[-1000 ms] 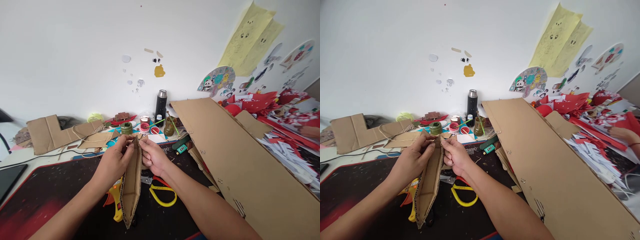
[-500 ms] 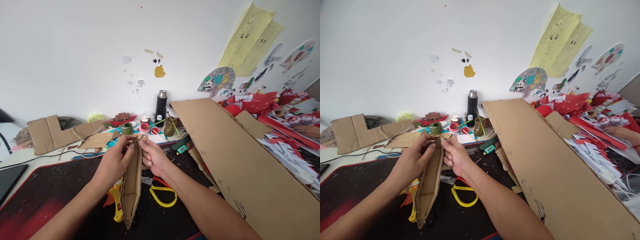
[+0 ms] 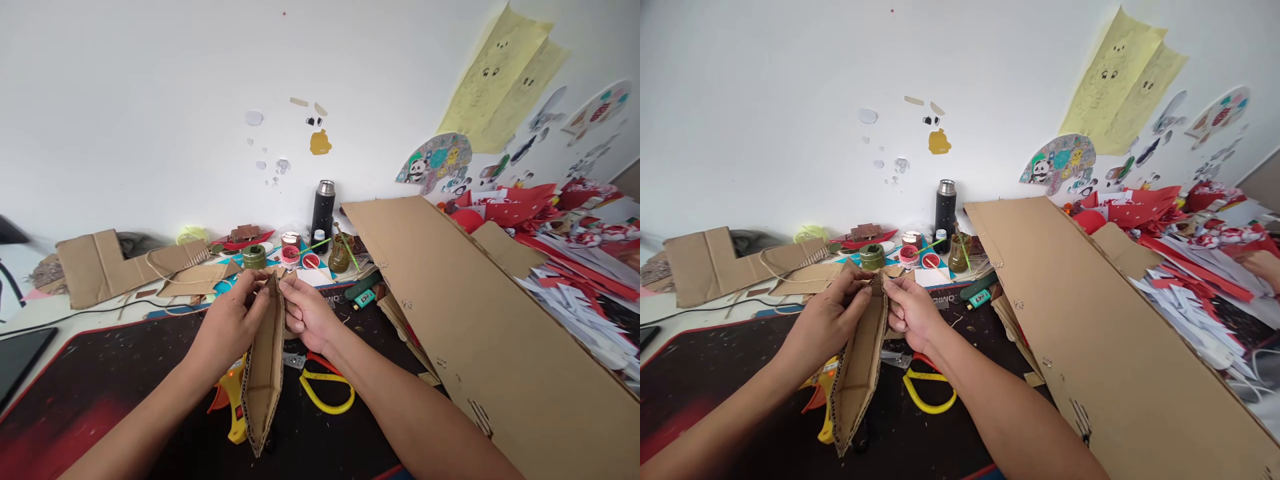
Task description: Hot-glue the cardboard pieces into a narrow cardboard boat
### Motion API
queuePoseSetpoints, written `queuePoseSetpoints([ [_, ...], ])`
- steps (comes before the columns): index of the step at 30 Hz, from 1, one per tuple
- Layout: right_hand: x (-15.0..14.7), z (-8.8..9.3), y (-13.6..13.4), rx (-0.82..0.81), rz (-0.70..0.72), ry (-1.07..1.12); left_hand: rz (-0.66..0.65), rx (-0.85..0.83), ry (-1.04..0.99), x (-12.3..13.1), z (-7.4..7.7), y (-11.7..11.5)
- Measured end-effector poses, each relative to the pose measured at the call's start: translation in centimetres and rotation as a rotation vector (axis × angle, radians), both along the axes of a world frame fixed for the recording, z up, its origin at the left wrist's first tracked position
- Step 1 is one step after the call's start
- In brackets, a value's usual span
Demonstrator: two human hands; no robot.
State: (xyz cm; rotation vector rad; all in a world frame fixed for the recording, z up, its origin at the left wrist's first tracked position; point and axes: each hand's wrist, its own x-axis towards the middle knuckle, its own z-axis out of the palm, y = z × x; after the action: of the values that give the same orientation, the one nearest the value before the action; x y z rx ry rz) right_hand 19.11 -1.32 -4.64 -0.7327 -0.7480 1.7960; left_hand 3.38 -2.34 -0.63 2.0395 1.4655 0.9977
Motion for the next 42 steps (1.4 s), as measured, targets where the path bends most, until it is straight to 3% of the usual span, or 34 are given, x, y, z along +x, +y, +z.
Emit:
queuePoseSetpoints([
  [18,0.01,-0.22,0.14,-0.009,0.003,0.013,-0.006,0.006,-0.019,-0.19,-0.73,0.27],
  [42,0.06,-0.24,-0.04,0.010,-0.001,-0.008,-0.002,-0.013,-0.007,-0.05,-0.42,0.19],
])
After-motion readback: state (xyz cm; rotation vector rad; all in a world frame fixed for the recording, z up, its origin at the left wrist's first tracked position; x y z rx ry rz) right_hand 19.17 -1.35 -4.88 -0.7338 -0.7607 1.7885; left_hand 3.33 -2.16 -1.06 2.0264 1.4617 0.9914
